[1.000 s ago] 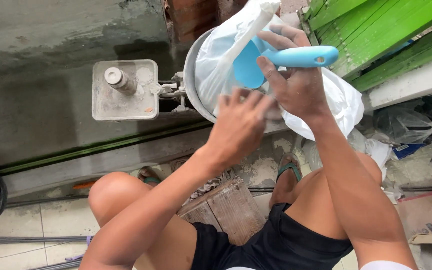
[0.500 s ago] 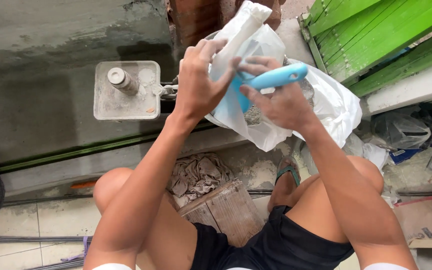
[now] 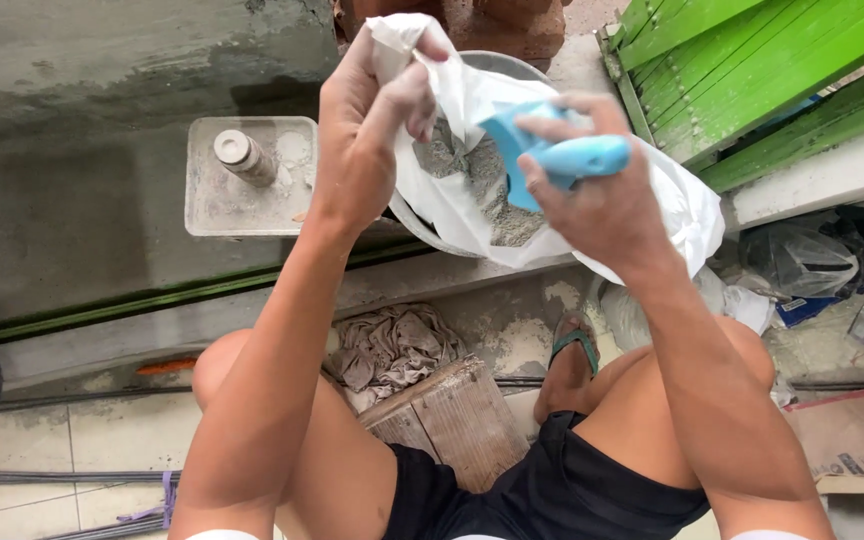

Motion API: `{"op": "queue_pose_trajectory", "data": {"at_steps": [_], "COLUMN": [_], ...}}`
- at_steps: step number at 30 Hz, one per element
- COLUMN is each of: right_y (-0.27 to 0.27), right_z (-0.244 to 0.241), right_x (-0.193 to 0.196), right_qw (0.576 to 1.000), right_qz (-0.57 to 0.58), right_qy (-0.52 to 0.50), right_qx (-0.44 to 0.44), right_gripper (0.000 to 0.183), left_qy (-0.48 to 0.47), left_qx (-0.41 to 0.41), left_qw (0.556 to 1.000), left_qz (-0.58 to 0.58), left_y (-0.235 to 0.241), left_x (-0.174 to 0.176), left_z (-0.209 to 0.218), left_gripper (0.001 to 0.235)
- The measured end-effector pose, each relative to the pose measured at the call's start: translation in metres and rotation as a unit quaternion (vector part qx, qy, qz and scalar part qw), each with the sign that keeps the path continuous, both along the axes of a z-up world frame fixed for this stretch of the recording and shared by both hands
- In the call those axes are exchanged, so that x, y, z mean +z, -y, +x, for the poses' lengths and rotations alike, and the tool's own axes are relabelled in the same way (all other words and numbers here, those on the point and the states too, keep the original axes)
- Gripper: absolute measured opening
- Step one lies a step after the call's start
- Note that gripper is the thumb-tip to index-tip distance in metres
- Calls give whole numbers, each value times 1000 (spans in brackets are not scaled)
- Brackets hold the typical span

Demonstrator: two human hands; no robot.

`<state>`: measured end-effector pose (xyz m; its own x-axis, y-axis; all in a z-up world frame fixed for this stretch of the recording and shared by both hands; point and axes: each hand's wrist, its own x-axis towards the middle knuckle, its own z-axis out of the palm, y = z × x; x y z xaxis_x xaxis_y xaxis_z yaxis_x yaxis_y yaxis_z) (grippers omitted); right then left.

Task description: The person scoops a gray powder from a white plastic bag using a blue plastic scoop and pours it into a metal bowl lined with a white plastic bag. The person repeats this scooping and pouring action multiple times.

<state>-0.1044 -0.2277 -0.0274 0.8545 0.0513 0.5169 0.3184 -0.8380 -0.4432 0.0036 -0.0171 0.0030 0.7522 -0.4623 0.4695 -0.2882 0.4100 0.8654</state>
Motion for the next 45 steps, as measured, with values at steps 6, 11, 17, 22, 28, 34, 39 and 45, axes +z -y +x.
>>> {"op": "queue_pose_trajectory", "data": {"at_steps": [6, 11, 17, 22, 28, 34, 39, 45], "right_y": [-26, -16, -21, -26, -47, -46, -39, -31], "right_z": [4, 8, 3, -5, 0, 2, -2, -2], "right_x": [-23, -47, -61, -66, -74, -74, -68, -45], "right_qw": [992, 993, 990, 977, 982, 961, 882, 712], "right_qz": [14, 102, 131, 212, 187, 271, 440, 671], "right_qy": [-120, -52, 2, -12, -1, -11, -118, -153], "right_qx": [41, 4, -49, -21, 4, -52, -124, -136], "right_gripper": [33, 31, 29, 29, 31, 30, 35, 45], "left_qy": [43, 58, 62, 82, 77, 90, 115, 116], "left_qx": [-32, -105, -126, -118, -109, -107, -52, -21], "left_qw": [997, 992, 988, 987, 989, 986, 986, 985], "left_qz": [49, 37, 62, 76, 69, 92, 111, 126], "left_y": [-3, -1, -3, 2, -4, -2, -2, 4], "left_x": [8, 6, 17, 11, 9, 17, 15, 11], "left_z": [-9, -10, -12, -12, -11, -15, -11, -9], "left_gripper": [31, 44, 52, 45, 41, 42, 42, 28]}}
